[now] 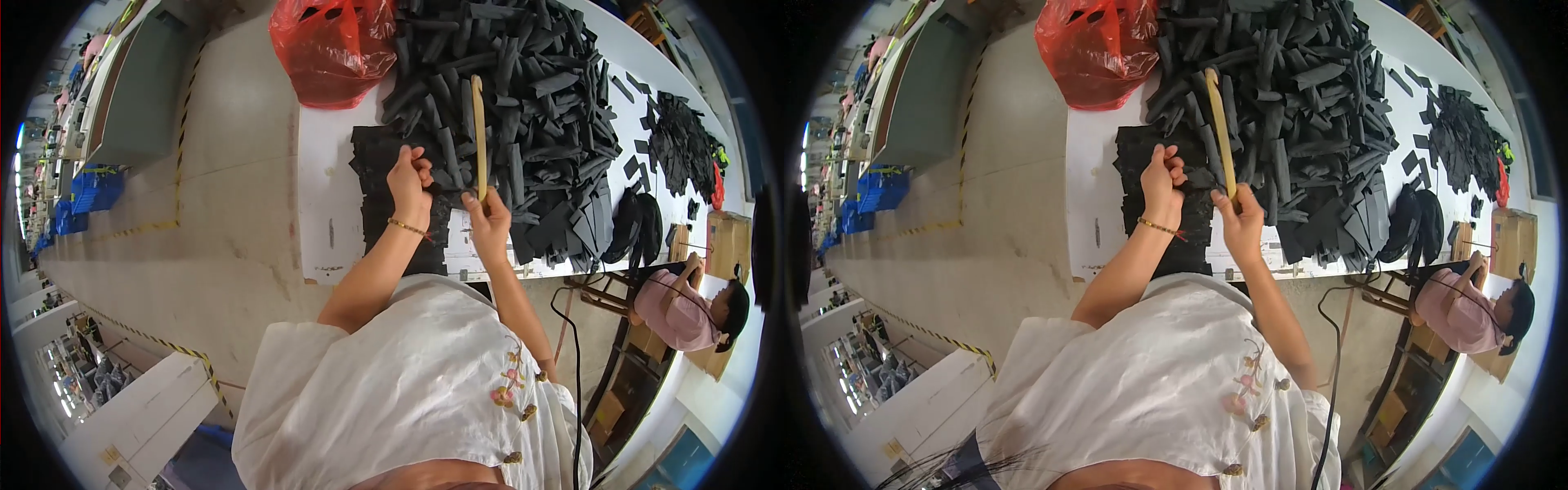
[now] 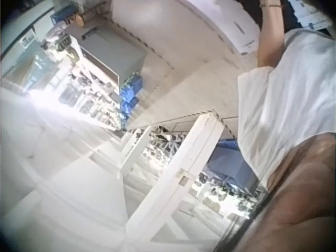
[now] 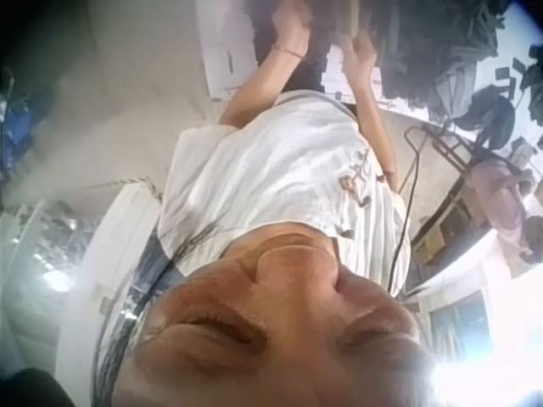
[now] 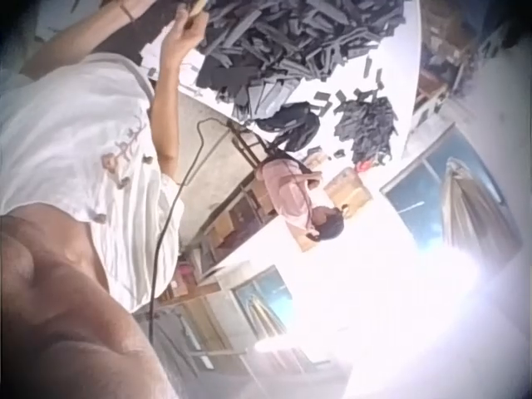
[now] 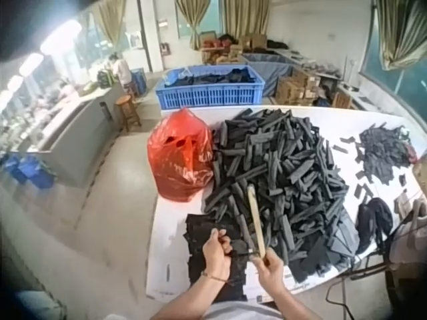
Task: Sort and inspect small black foam components using a wooden stick at a factory workbench.
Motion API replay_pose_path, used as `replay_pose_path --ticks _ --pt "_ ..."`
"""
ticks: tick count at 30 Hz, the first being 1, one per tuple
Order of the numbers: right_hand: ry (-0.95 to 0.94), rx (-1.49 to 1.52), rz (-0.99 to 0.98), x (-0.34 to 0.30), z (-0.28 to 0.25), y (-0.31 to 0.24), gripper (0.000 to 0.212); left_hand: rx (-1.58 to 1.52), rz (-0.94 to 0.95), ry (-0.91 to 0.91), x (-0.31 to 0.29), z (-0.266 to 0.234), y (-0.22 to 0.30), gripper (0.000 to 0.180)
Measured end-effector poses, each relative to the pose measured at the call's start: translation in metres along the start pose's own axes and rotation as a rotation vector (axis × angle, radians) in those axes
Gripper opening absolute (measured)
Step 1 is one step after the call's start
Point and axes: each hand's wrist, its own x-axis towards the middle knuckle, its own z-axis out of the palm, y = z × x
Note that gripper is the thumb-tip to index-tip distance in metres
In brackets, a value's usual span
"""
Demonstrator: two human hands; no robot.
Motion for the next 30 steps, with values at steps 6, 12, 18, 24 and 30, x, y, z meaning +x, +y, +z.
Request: replay_pose_path --ticks 6,12,18,24,30 --pt "-0.031 -0.058 -0.001 0.027 -0.015 -0.005 0.030 0.884 -0.129 -0.987 -0.024 -0.015 0.007 0.035" --pt "0.186 -0.113 -0.189 0.074 -0.017 -0.026 0.031 0.523 -0.244 -0.785 -0.080 -0.005 -0.009 0.036" --pt "0.487 0.044 -0.275 0.198 -0.090 -0.098 0.030 1.006 0.178 -0.751 -0.064 -0.038 -0.013 0.025" --pt "0.260 -0.358 -0.187 0.158 -0.098 -0.039 0.029 1.604 1.110 -0.572 0.078 -0.036 0.029 0.014" --pt "-0.095 -0.817 -0.219 0.054 -0.102 0.003 0.018 1.651 0.752 -0.687 0.117 -0.043 0.044 0.010"
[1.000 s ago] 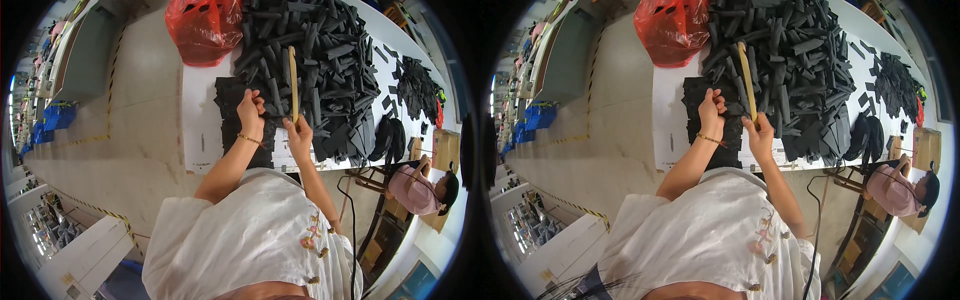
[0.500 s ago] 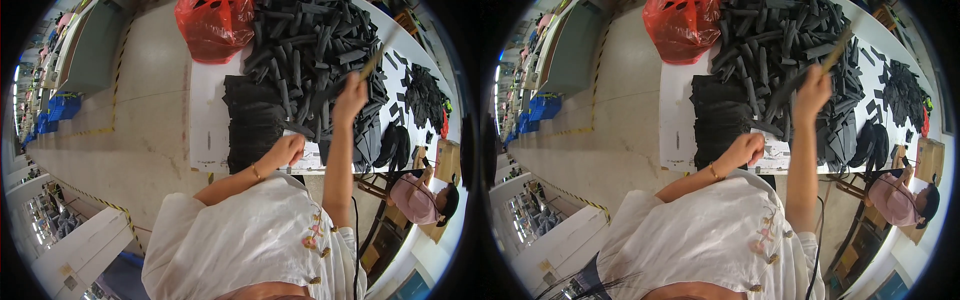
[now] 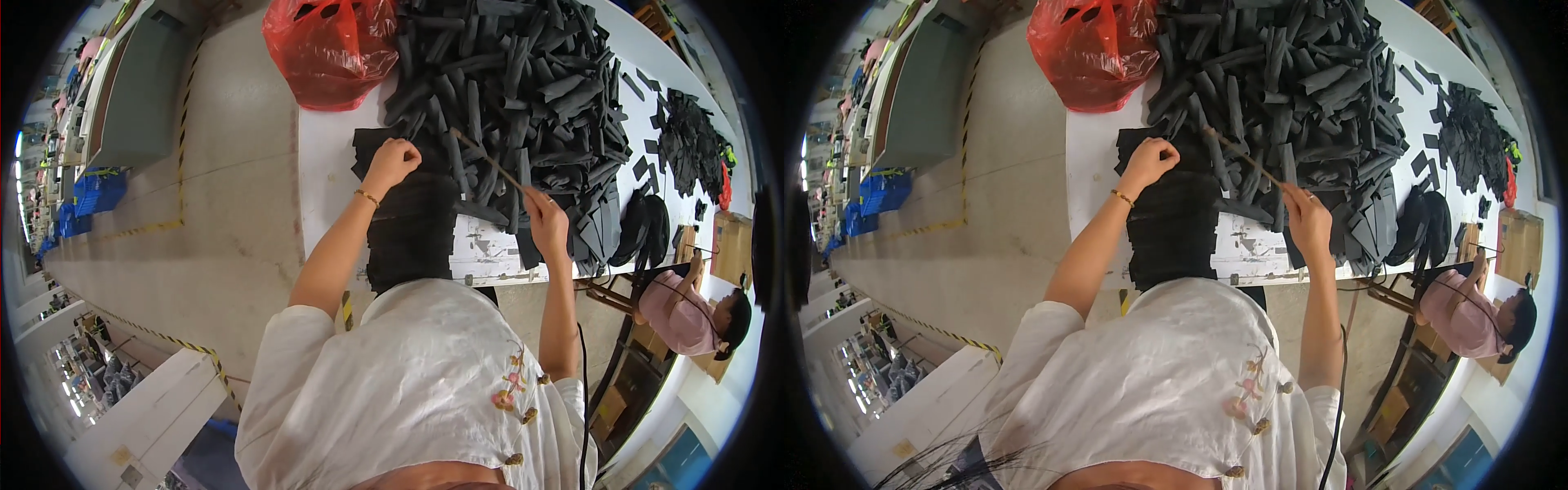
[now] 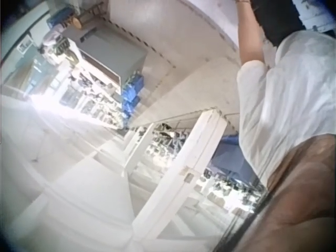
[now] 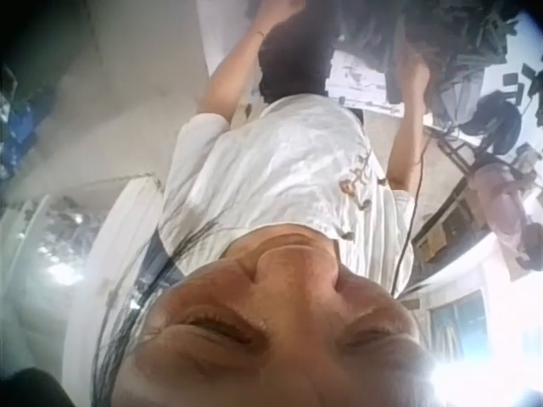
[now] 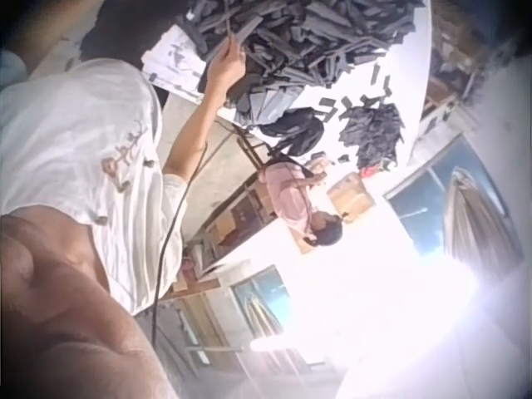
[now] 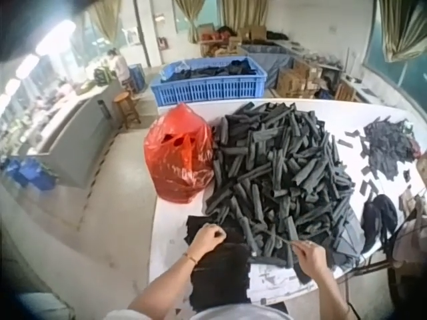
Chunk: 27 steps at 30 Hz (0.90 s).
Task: Sort and inspect small black foam components using a wooden stick at a factory workbench.
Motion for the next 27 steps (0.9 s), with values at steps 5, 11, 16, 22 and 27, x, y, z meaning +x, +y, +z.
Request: replay_pose_path --ticks 5,11,16,22,27 --pt "-0.105 -0.120 -0.085 -0.016 -0.006 0.005 0.018 0.234 0.264 -0.009 -0.002 0.006 0.012 0.014" --pt "-0.088 -0.180 -0.181 -0.017 -0.008 0.000 0.017 -0.167 0.001 -0.126 0.008 -0.021 0.012 0.015" --pt "-0.115 -0.235 -0.272 -0.013 -0.011 -0.011 0.019 -0.190 0.015 -0.186 0.001 -0.034 0.031 0.015" --pt "-0.224 -0.058 -0.245 -0.005 0.034 -0.041 0.026 -0.175 0.335 -0.147 -0.013 -0.025 0.086 0.016" --pt "-0.309 0.631 0.062 -0.027 0.085 -0.051 0.018 -0.344 0.247 1.041 -0.040 -0.044 0.132 0.054"
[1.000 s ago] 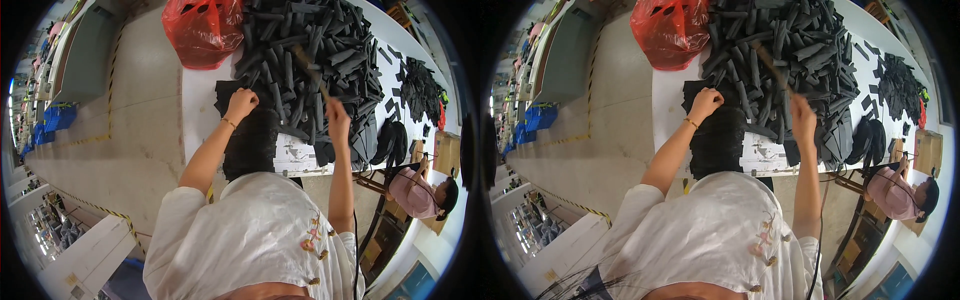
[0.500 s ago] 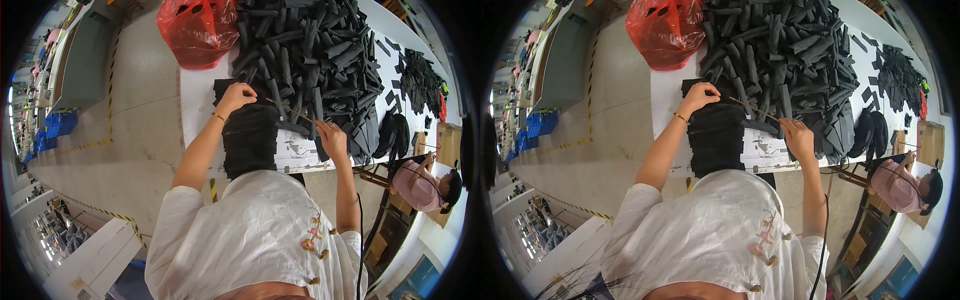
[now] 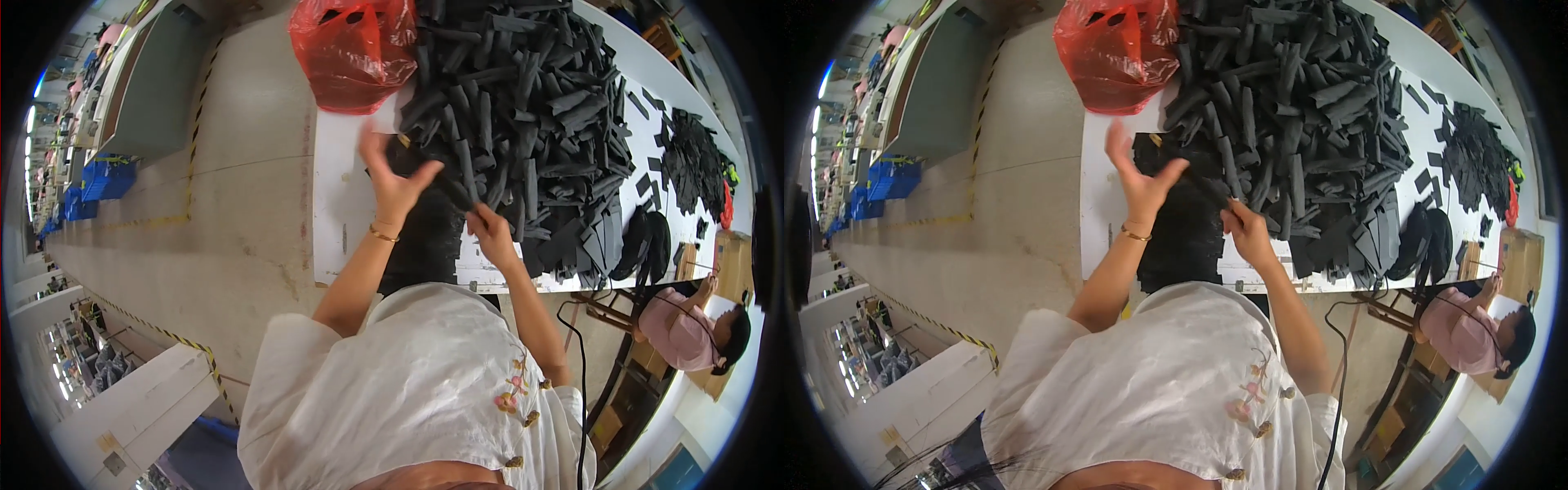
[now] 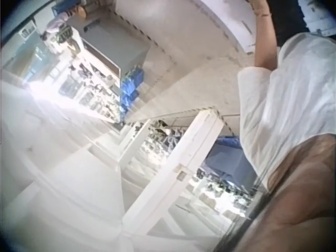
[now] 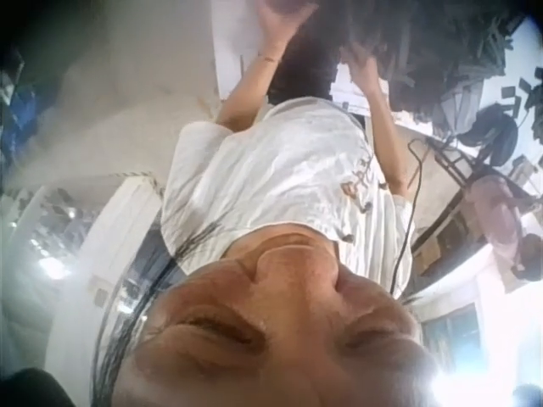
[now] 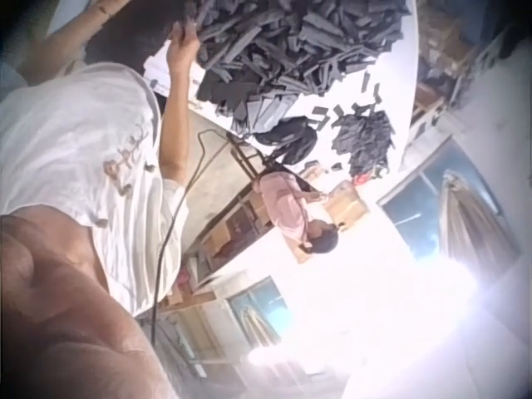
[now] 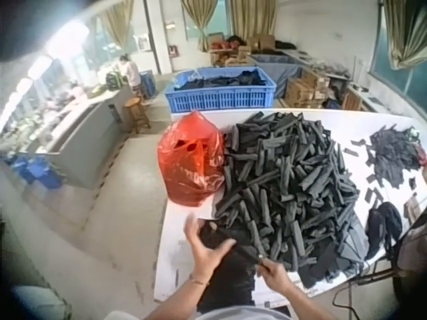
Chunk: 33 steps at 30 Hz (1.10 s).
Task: Sort and inspect small black foam components using a wooden stick at a factory workbench.
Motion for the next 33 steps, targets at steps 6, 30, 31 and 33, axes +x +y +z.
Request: replay_pose_path --ticks 6,30,31,33 --pt "0.030 -0.072 -0.008 -0.003 0.048 -0.016 0.014 -1.153 -1.390 -0.043 -0.075 -0.005 -0.033 0.026" --pt "0.307 -0.082 -0.144 -0.008 0.018 -0.045 0.017 -0.810 -1.439 0.265 -0.051 0.027 -0.026 0.018" --pt "0.281 0.169 0.020 -0.006 0.014 -0.047 0.021 -0.806 -1.441 0.262 -0.048 0.025 -0.022 0.018" --pt "0.201 0.379 0.234 -0.002 -0.001 -0.047 0.028 -0.516 -1.199 -0.294 -0.038 0.019 -0.009 0.023"
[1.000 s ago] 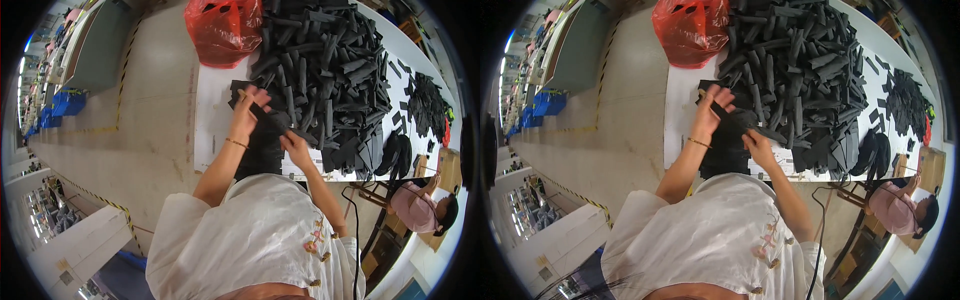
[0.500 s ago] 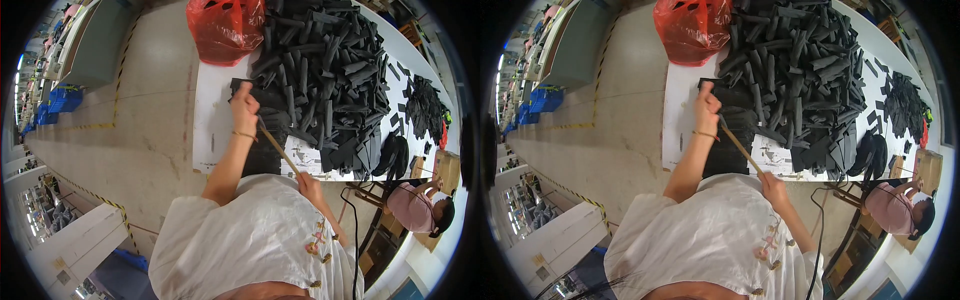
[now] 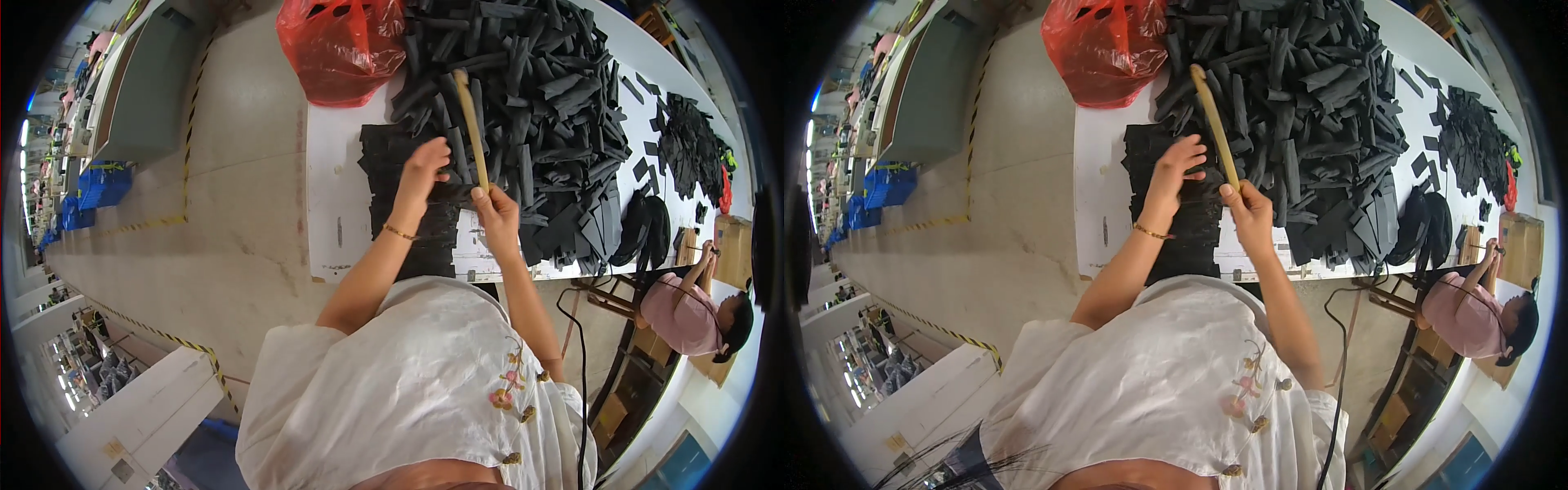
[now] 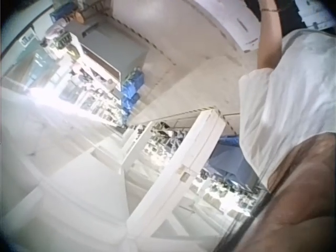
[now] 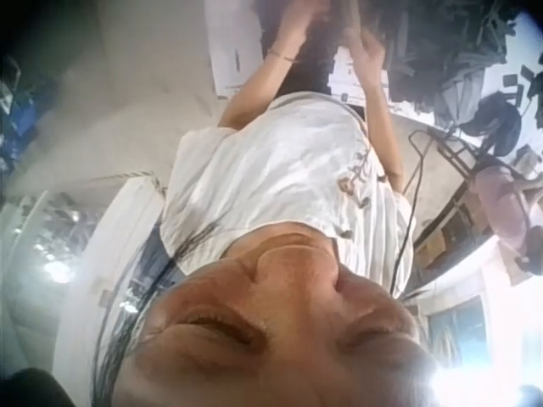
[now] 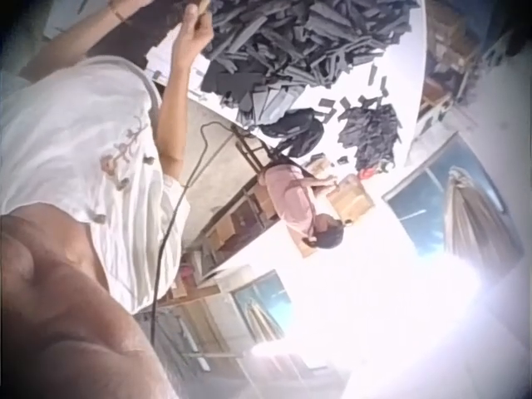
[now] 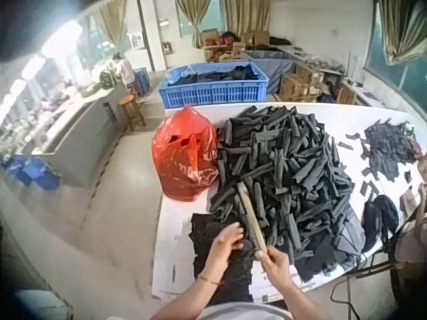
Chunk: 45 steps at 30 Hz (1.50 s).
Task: Sort and inspect small black foam components using a wooden stick at a factory workbench.
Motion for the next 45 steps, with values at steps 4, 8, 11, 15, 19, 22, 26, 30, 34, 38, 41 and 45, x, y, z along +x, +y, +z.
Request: replay_pose_path --ticks 4,8,11,15,19,22,26,30,34,38,41,45 --pt "0.190 -0.242 -0.311 0.021 -0.014 0.003 0.034 0.346 -0.226 -0.649 -0.027 -0.001 -0.014 0.035" --pt "0.386 -0.375 -0.538 0.052 -0.019 -0.034 0.038 0.204 -0.158 -0.536 -0.050 0.018 -0.035 0.038" --pt "0.510 -0.380 -0.580 0.082 -0.031 -0.069 0.033 0.290 -0.003 -0.509 -0.062 0.033 -0.018 0.035" --pt "0.747 -0.220 -0.651 0.139 -0.109 -0.129 0.039 0.516 -0.037 -0.415 -0.053 0.013 -0.027 0.027" --pt "0.656 -0.347 -0.573 0.140 -0.132 -0.138 0.039 1.186 0.628 -0.151 0.043 -0.027 -0.033 0.019" --pt "0.551 -0.505 -0.572 0.112 -0.123 -0.074 0.025 1.471 0.716 -0.312 0.089 -0.056 -0.045 0.014" --pt "0.326 -0.771 -0.451 0.044 -0.118 -0.020 0.018 1.161 0.336 -0.418 0.107 -0.062 -0.028 0.010" --pt "0.110 -1.092 -0.508 0.010 -0.125 -0.016 0.020 1.035 0.165 -0.421 0.103 -0.059 0.007 0.015" --pt "0.064 -1.200 -0.580 0.010 -0.126 -0.016 0.022 1.061 0.183 -0.467 0.095 -0.054 0.023 0.014" --pt "-0.038 -1.241 -0.624 0.020 -0.111 -0.018 0.019 1.049 0.239 -0.510 0.082 -0.041 0.029 0.013" --pt "-0.034 -1.126 -0.626 0.031 -0.074 -0.003 0.025 1.136 0.494 -0.683 0.061 -0.021 0.023 0.013" --pt "-0.149 -0.451 -0.221 0.034 -0.040 0.033 0.025 1.077 1.279 -0.168 0.004 0.002 0.038 0.037"
